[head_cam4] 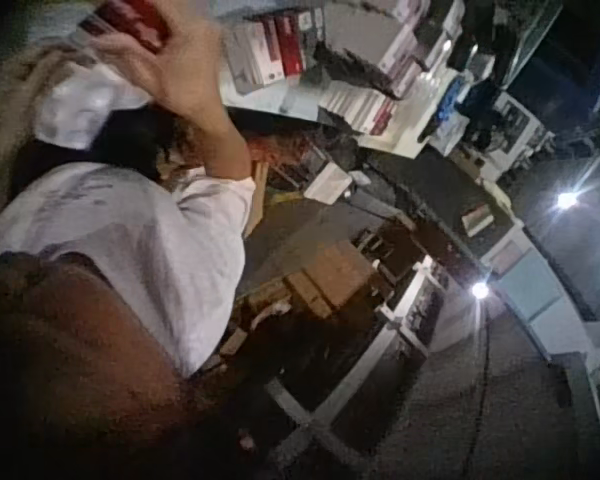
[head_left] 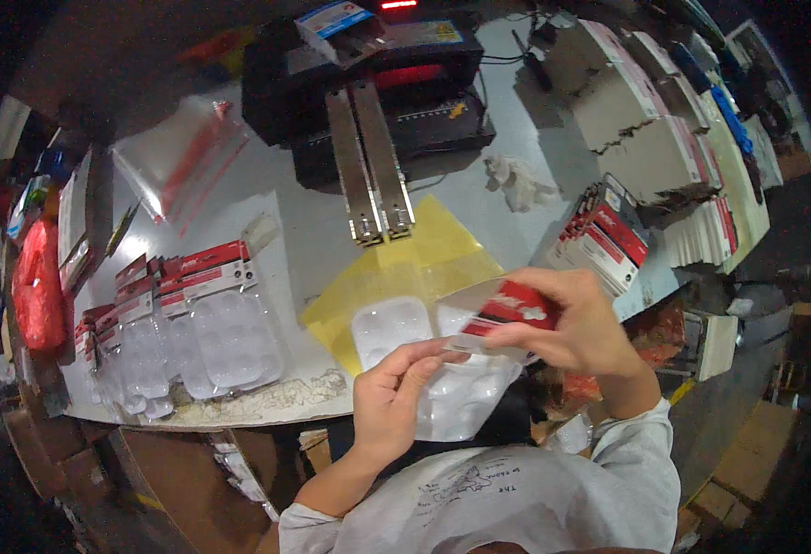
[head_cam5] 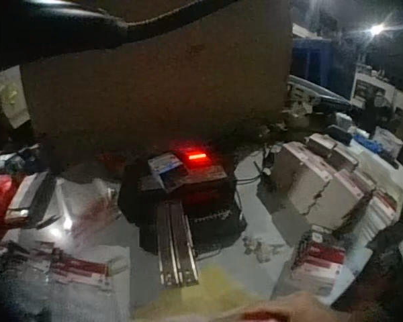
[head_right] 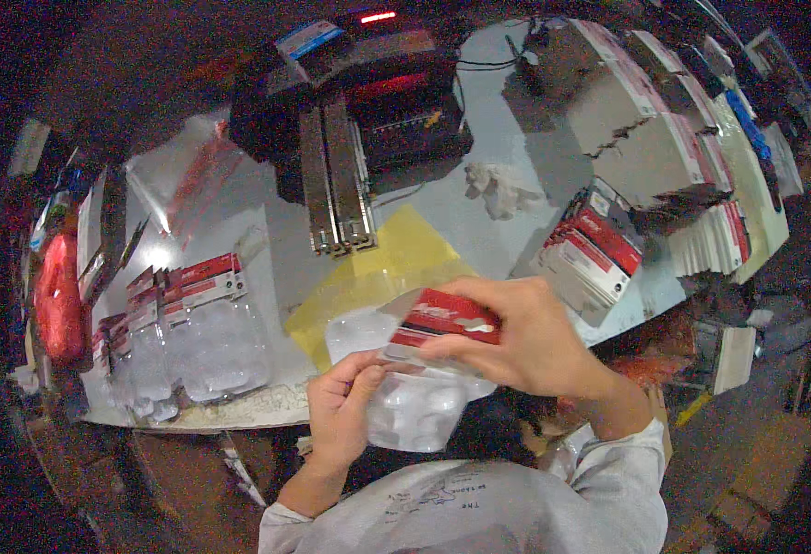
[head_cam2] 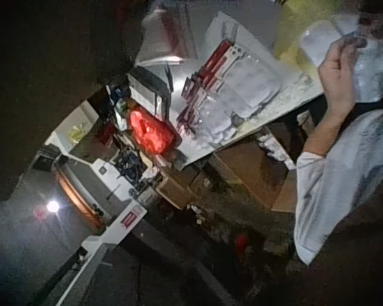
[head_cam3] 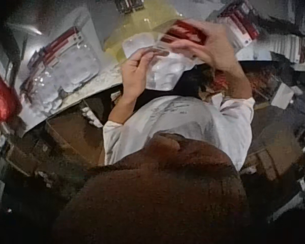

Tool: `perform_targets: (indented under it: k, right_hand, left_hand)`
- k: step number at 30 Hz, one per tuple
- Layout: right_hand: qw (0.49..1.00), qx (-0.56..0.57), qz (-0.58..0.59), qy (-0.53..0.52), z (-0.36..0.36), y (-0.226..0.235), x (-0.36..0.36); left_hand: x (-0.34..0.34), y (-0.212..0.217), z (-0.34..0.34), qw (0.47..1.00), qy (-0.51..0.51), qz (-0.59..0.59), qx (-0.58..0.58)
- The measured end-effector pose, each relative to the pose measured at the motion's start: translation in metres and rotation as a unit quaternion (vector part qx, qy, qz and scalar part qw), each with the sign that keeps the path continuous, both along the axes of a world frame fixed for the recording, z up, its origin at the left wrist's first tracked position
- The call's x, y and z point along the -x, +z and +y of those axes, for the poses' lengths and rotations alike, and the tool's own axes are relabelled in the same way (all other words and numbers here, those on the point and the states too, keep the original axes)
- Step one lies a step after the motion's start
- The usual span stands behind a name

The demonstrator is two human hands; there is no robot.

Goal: The person repeatedly picks white plastic mixing palettes from a cardboard box and places them into clear plastic bags with red Artix headers. They then place the sealed packages onto a table next to a heat-sealing machine.

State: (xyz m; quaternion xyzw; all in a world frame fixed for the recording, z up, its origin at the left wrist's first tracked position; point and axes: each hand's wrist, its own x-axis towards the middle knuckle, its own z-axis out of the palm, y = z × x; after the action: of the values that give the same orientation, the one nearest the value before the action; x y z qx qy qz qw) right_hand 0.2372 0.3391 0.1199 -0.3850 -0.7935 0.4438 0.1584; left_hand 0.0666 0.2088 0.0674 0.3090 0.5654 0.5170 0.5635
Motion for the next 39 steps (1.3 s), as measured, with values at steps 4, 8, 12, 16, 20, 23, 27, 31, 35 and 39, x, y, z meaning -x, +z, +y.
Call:
perform_targets:
  k: [4, 8, 12, 16, 20, 23, 27, 31, 35, 39]
  right_hand:
    - [0.997, 0.032, -0.019, 0.064, 0.005, -0.012, 0.033]
    - [0.996, -0.011, -0.013, 0.089, 0.008, -0.018, 0.042]
    - [0.986, -0.043, -0.05, 0.151, 0.014, -0.022, 0.044]
    - [0.993, -0.043, 0.017, 0.106, 0.027, -0.032, 0.043]
    - [0.989, 0.123, -0.032, 0.076, 0.033, -0.045, 0.032]
    - [0.94, 0.334, -0.017, 0.063, 0.025, -0.055, 0.024]
    - [0.908, 0.417, 0.049, 0.003, 0.012, -0.065, 0.018]
    - [0.882, 0.455, 0.12, 0.004, 0.005, -0.072, 0.026]
    - [0.884, 0.412, 0.17, -0.142, 0.016, -0.09, 0.056]
    - [0.868, 0.383, 0.279, -0.151, 0.025, -0.108, 0.071]
  left_hand:
    - [0.004, 0.001, 0.0, 0.997, 0.058, 0.054, 0.007]
    - [0.011, -0.004, 0.001, 0.993, 0.046, 0.098, 0.04]
    - [0.012, -0.013, 0.001, 0.989, 0.044, 0.135, 0.032]
    - [0.015, -0.018, 0.0, 0.98, 0.107, 0.17, 0.007]
    - [0.026, -0.028, 0.001, 0.972, 0.21, 0.102, 0.005]
    - [0.025, -0.036, 0.005, 0.968, 0.238, 0.081, -0.019]
    - [0.023, -0.037, 0.002, 0.968, 0.246, 0.051, -0.005]
    - [0.029, -0.035, 0.002, 0.973, 0.206, 0.086, 0.056]
    - [0.039, -0.051, 0.029, 0.965, 0.197, 0.172, 0.037]
    - [0.054, -0.071, 0.056, 0.96, 0.194, 0.201, 0.01]
